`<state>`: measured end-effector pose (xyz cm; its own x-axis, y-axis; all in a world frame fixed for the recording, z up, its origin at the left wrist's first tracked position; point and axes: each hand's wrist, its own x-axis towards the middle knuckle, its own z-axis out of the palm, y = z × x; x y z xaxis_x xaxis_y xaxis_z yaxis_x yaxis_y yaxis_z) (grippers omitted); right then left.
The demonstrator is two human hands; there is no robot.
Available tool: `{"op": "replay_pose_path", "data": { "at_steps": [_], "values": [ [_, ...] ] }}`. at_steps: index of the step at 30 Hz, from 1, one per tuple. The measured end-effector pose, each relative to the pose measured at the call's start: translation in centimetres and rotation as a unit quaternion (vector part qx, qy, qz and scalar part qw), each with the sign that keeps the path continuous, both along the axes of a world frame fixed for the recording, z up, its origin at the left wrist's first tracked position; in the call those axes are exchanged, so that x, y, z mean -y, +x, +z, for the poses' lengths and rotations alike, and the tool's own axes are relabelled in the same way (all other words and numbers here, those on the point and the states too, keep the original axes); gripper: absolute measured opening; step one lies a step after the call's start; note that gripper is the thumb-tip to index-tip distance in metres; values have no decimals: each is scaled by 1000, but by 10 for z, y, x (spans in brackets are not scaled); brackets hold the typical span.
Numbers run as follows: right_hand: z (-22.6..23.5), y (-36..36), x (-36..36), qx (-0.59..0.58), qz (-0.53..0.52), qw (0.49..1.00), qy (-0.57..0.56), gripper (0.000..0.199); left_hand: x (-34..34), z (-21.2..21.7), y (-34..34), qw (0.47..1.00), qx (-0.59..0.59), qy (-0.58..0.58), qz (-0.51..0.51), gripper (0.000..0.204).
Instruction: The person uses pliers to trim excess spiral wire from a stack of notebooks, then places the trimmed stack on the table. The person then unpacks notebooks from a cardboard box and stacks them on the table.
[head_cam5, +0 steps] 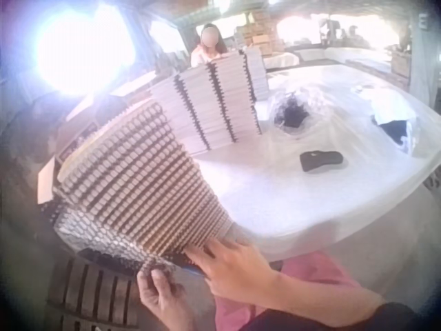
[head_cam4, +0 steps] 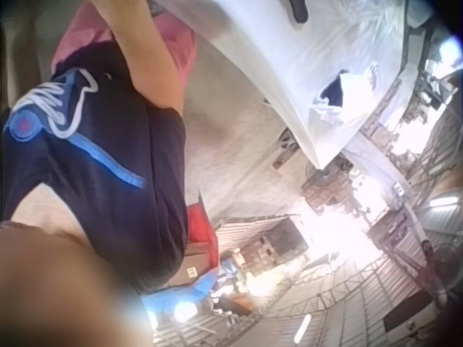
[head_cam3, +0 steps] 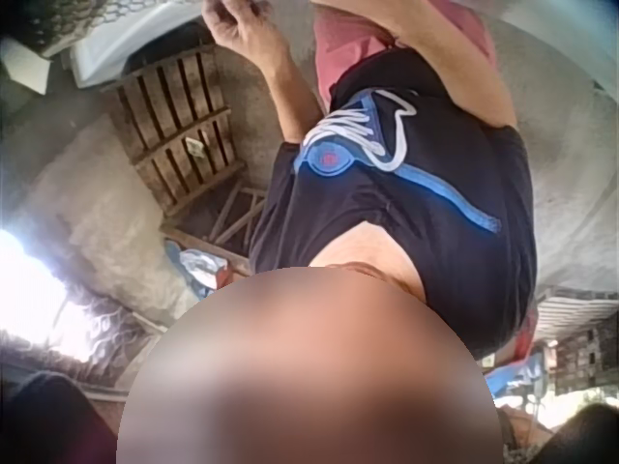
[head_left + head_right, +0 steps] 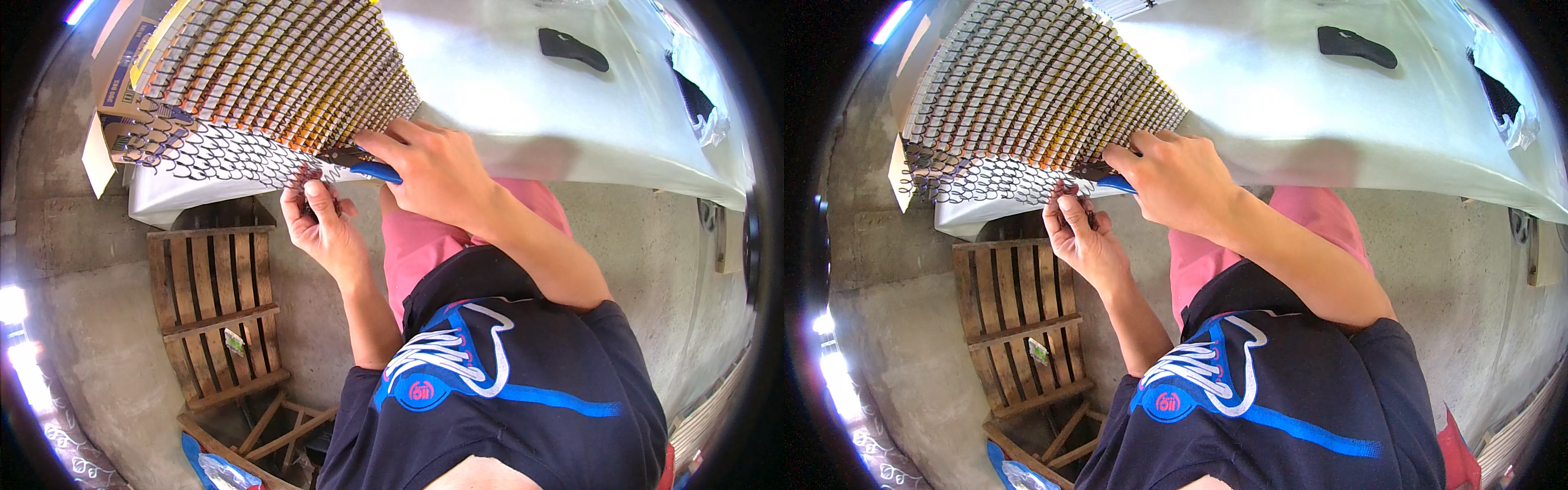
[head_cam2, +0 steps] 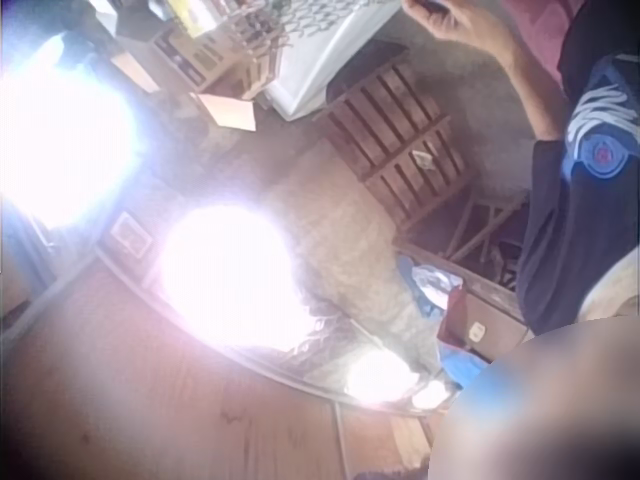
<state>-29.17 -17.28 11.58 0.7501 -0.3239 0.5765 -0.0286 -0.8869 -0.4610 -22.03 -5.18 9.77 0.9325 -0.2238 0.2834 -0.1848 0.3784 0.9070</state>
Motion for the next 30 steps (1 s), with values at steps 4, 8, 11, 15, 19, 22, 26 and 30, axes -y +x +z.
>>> {"op": "replay_pose_path", "data": {
  "at_steps": [4,8,11,15,19,22,26,30],
  "values": [
    [6,-5,0,-22,3,999,35,38,4,2,4,993,-83,-82,-34,20],
    [14,-15,2,26,-32,999,1,43,-5,4,3,984,-113,-111,-85,22],
    [15,-15,0,34,-37,999,-14,44,-7,11,-4,985,-104,-103,-94,30],
    [17,-9,-4,30,-32,999,-25,44,-9,21,-4,996,-70,-26,-46,29],
    [22,-7,-7,-12,-19,1000,-13,42,-7,19,1,997,-55,-20,-42,25],
    [17,-5,-7,-29,9,999,15,41,-5,15,3,998,-42,-25,-38,22],
    [15,-5,-5,-66,28,996,53,40,-1,11,5,999,-31,-37,-16,20],
    [13,-8,1,-31,22,997,73,42,-3,12,5,999,-25,-4,20,23]
  ]
}}
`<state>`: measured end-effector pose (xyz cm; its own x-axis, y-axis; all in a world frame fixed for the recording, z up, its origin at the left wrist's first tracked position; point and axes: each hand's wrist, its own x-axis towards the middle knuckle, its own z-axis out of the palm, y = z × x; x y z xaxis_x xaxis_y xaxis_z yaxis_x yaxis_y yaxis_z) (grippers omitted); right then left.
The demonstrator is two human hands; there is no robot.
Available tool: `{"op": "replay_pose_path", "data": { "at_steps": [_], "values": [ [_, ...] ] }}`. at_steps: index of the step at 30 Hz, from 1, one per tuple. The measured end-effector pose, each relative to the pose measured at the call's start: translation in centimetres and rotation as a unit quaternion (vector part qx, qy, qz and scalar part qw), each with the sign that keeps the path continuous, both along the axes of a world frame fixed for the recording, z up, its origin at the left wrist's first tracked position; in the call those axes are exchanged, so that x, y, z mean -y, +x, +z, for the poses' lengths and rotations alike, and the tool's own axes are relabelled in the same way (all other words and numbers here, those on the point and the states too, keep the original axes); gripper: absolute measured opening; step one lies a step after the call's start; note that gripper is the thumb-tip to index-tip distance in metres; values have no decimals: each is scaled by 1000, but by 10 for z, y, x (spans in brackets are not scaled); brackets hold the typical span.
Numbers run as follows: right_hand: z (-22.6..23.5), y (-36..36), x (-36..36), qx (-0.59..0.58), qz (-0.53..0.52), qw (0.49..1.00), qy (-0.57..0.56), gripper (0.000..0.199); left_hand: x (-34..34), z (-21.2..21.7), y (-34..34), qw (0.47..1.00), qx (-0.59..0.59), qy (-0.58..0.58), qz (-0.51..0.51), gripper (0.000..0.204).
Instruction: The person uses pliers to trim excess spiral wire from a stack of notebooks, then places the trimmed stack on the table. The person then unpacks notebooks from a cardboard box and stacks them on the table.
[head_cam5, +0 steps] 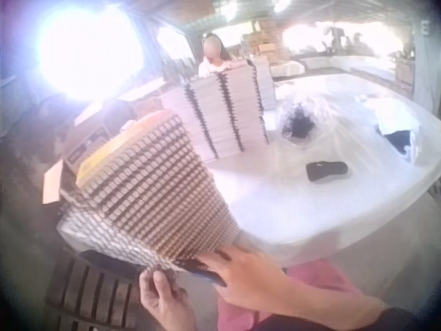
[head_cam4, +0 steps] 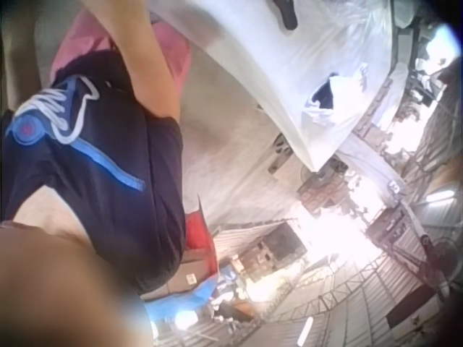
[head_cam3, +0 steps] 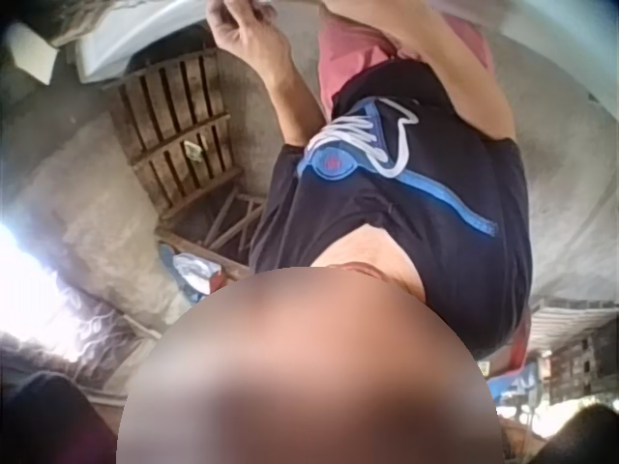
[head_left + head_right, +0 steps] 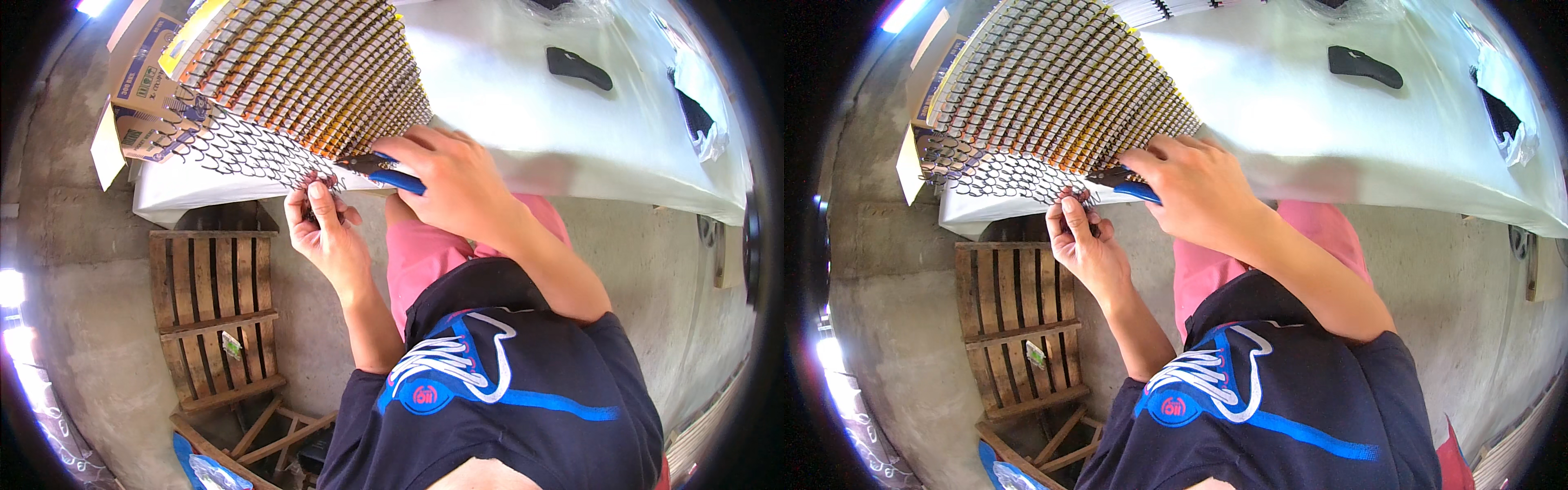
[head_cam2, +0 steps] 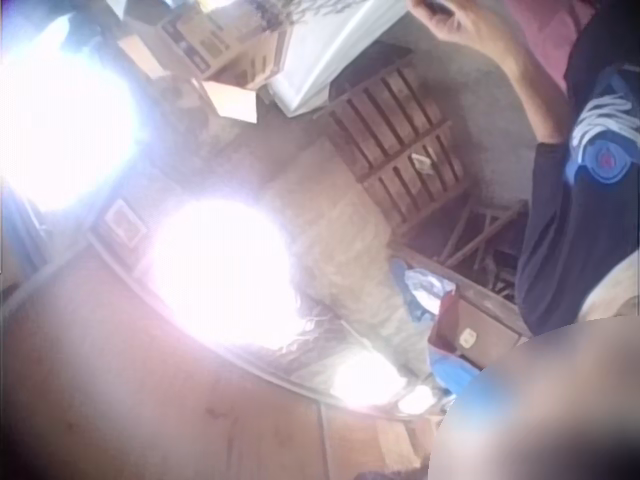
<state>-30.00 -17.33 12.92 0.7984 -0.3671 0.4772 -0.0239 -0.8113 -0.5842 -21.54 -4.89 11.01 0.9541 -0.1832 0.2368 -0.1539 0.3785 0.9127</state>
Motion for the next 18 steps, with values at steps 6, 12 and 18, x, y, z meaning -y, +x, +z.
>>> {"op": "replay_pose_path", "data": {
  "at_steps": [6,12,18],
  "values": [
    [16,-4,-2,66,-53,993,-88,46,-7,13,-1,999,13,30,-28,27],
    [15,1,-2,56,-40,994,-86,44,-6,12,-1,999,10,25,-30,27],
    [15,-1,-1,45,-43,993,-96,44,-7,10,0,999,17,19,-38,25]
  ]
}}
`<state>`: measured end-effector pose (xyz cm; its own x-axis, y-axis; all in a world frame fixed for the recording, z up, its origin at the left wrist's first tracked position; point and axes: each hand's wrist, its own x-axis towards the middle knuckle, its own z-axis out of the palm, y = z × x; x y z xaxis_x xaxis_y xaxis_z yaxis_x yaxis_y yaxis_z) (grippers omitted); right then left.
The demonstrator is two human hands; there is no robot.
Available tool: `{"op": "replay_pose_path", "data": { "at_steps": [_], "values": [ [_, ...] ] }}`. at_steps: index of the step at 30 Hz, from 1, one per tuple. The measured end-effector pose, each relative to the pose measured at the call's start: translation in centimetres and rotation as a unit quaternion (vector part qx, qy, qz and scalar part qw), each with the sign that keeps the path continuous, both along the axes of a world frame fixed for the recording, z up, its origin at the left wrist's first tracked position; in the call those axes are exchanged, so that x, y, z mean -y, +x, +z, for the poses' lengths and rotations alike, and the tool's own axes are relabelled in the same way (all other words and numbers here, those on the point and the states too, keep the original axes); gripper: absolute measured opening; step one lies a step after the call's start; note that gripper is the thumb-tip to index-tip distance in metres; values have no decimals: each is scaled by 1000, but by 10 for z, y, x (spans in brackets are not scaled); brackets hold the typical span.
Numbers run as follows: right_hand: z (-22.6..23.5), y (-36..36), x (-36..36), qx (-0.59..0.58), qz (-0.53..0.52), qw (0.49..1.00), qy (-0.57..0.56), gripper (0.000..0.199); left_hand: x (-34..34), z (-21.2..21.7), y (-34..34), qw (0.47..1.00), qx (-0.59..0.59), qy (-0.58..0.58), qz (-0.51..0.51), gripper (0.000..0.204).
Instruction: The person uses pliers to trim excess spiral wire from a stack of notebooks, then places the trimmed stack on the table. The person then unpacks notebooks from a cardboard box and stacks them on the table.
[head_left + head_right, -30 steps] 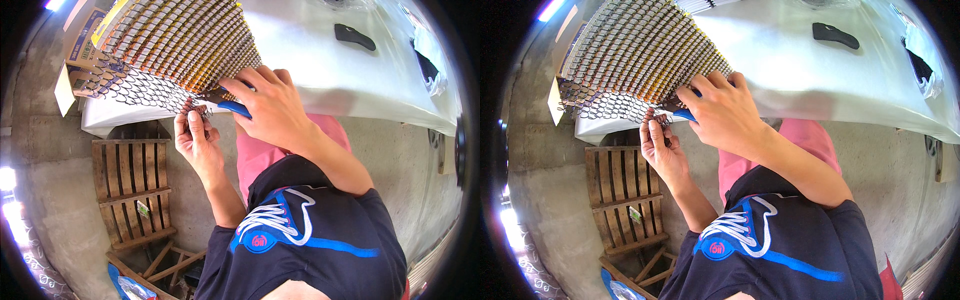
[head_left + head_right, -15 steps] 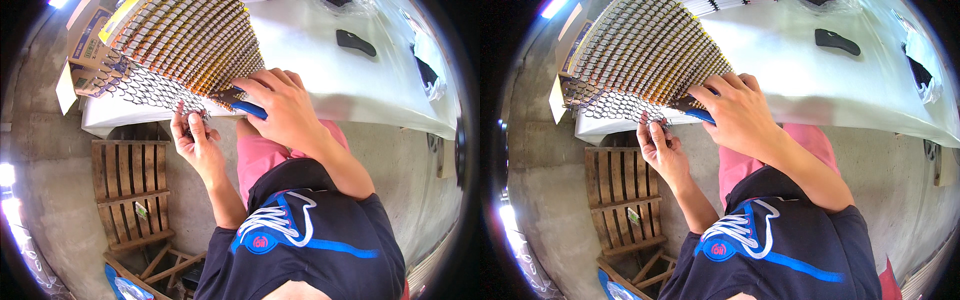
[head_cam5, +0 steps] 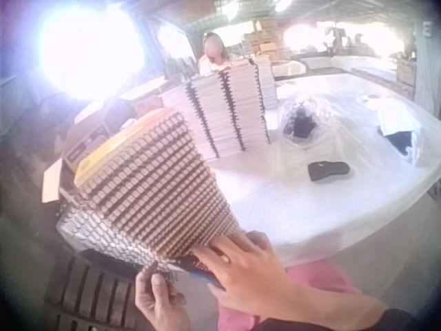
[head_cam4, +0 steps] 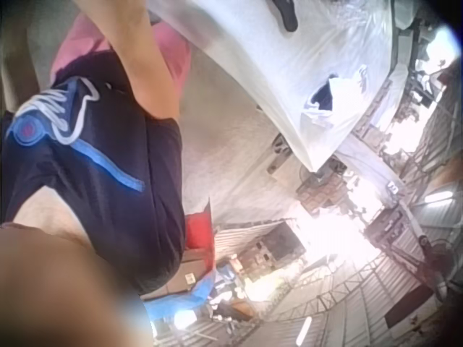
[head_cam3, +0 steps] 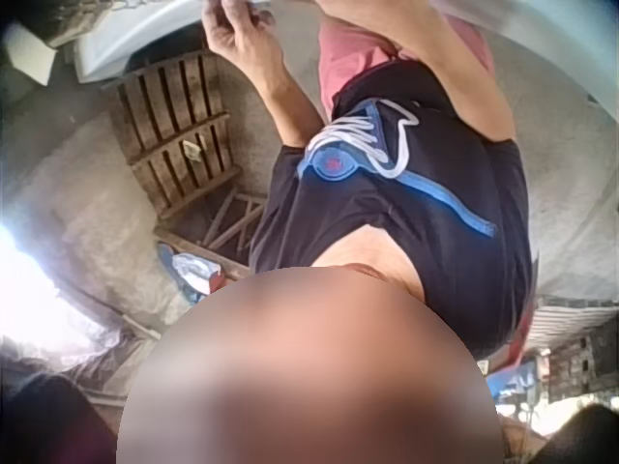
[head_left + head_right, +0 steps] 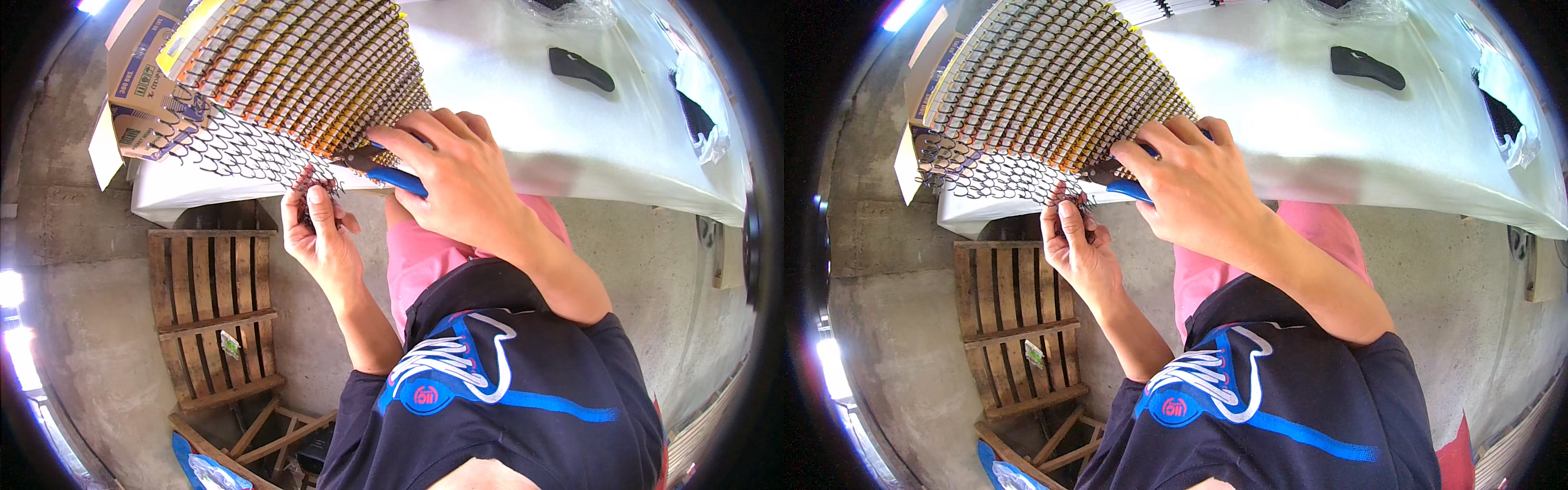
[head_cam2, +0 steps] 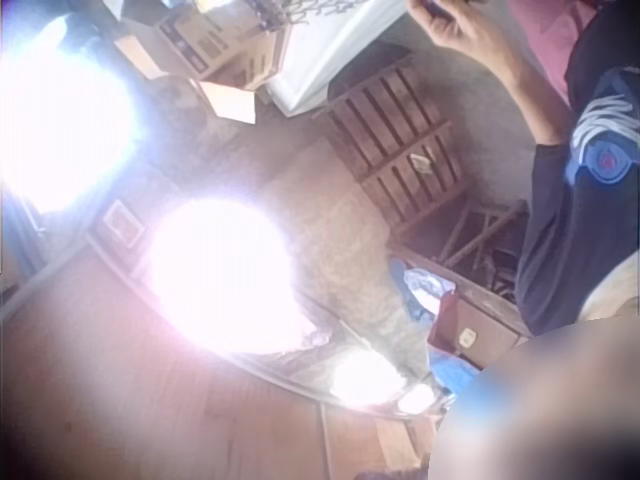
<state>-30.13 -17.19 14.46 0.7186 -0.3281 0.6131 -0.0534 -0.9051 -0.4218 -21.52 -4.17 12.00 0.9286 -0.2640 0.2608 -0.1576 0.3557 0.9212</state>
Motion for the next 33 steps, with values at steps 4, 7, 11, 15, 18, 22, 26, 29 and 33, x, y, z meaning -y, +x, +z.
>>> {"op": "replay_pose_path", "data": {
  "at_steps": [4,7,11,15,18,22,26,29,33],
  "values": [
    [-2,3,-2,-15,9,1000,7,43,0,2,-1,1000,6,3,-4,23],
    [-2,3,-2,-22,27,998,53,41,-2,1,2,1000,11,7,-11,22],
    [-3,5,3,-6,78,986,144,37,-2,2,1,1000,10,16,-12,20],
    [-7,9,2,16,86,984,158,34,-3,3,3,1000,11,21,-14,19],
    [-10,10,3,-5,77,986,147,31,2,1,4,1000,13,-2,-9,19],
    [-12,11,5,19,78,989,124,33,7,-1,6,999,-10,-45,11,22],
    [-6,1,9,15,20,998,58,39,6,7,1,998,-33,-37,25,29],
    [5,-3,4,20,-10,1000,2,42,0,11,-3,999,-36,-26,-4,31],
    [9,4,-2,37,-27,998,-37,39,-1,17,-3,999,-33,-18,-26,31]
  ]
}}
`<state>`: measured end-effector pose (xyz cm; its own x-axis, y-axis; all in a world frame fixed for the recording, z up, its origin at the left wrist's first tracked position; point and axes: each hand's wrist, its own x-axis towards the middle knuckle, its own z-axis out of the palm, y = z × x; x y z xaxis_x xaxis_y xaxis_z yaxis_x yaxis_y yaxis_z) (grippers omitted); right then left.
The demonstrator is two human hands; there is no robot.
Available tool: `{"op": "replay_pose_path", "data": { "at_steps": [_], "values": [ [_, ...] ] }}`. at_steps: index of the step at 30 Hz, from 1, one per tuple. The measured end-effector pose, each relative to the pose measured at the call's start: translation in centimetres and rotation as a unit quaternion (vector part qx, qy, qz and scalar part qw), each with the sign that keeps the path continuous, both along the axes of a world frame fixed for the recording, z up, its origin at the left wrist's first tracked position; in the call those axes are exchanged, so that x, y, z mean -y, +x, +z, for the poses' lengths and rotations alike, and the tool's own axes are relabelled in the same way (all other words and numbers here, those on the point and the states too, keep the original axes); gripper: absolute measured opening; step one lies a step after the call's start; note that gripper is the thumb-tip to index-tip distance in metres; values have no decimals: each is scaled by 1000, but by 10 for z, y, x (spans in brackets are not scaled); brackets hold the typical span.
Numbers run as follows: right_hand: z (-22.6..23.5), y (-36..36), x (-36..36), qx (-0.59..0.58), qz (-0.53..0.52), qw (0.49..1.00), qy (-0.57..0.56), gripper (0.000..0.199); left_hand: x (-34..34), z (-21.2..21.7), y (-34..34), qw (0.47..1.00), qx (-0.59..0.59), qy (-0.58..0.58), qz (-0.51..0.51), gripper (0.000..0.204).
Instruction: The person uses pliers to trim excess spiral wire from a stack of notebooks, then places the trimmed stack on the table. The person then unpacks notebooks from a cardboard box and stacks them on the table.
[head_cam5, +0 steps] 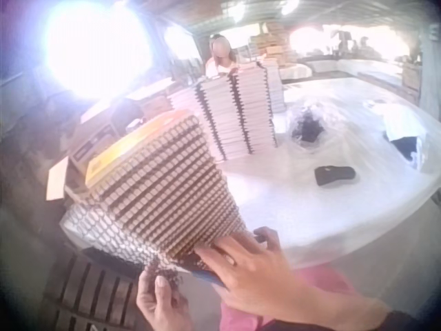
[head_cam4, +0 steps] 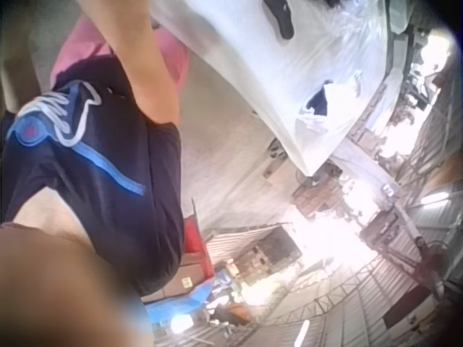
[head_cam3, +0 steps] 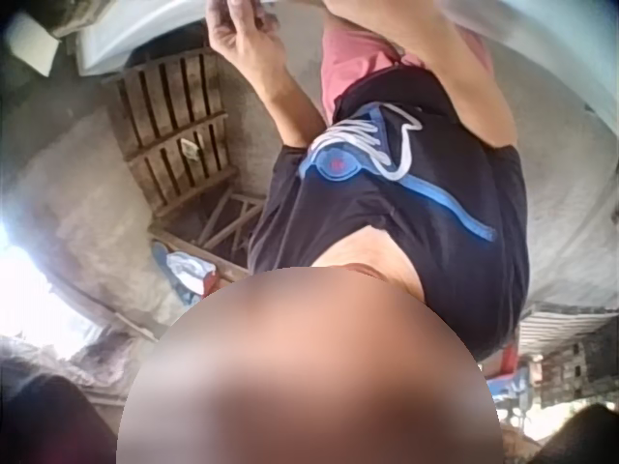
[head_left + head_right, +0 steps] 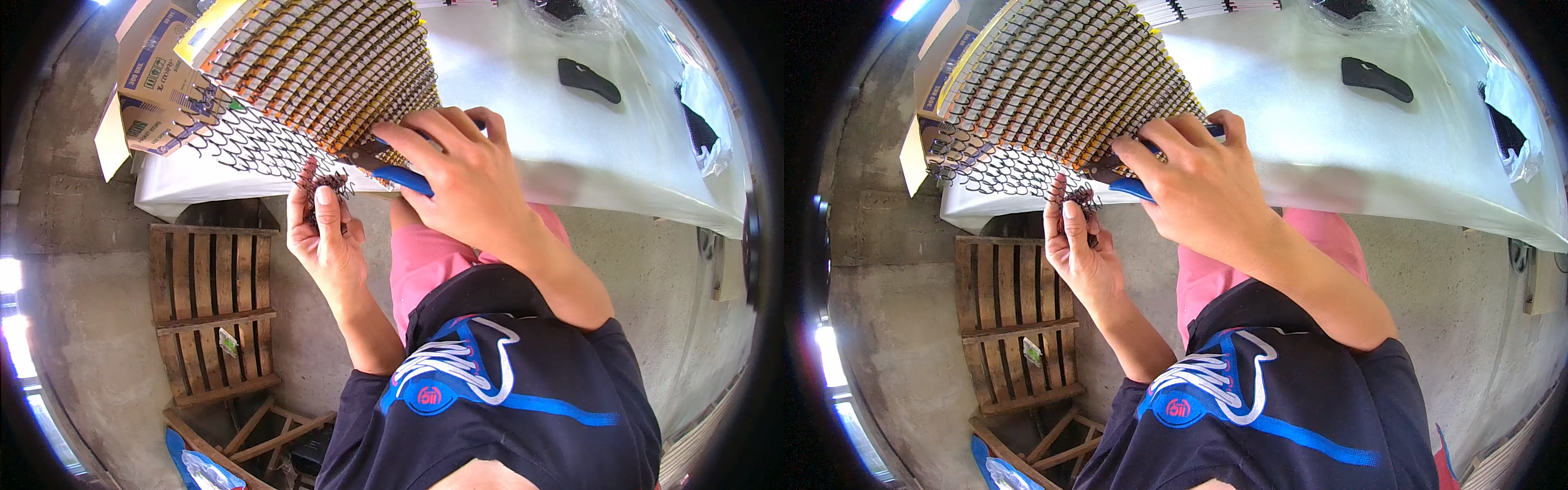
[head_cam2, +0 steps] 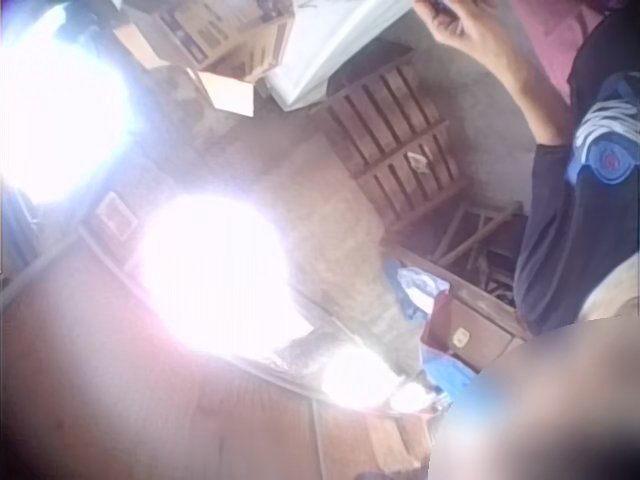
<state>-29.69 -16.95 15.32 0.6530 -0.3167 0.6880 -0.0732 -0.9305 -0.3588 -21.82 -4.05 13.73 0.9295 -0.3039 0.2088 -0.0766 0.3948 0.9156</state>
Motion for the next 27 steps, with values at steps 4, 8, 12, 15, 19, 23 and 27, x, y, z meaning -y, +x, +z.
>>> {"op": "replay_pose_path", "data": {
  "at_steps": [4,8,12,15,19,23,27],
  "values": [
    [-1,3,-4,0,-18,999,-37,33,-3,1,1,1000,3,-15,-20,27],
    [-1,3,-3,-32,14,999,-19,39,-5,-1,1,1000,18,-7,-21,24],
    [-7,4,5,-46,48,998,19,40,6,-6,0,999,16,-25,11,21],
    [-10,6,2,-27,62,997,45,38,5,-5,-1,997,-9,-6,80,23],
    [-12,-1,21,-19,129,986,105,39,-7,-10,-8,995,-43,-85,2,27],
    [-20,-54,64,-11,79,990,115,45,8,-25,-42,820,-430,-219,-309,26],
    [-45,-127,128,-29,-74,985,154,42,80,-59,-76,593,-672,-172,-409,23]
  ]
}}
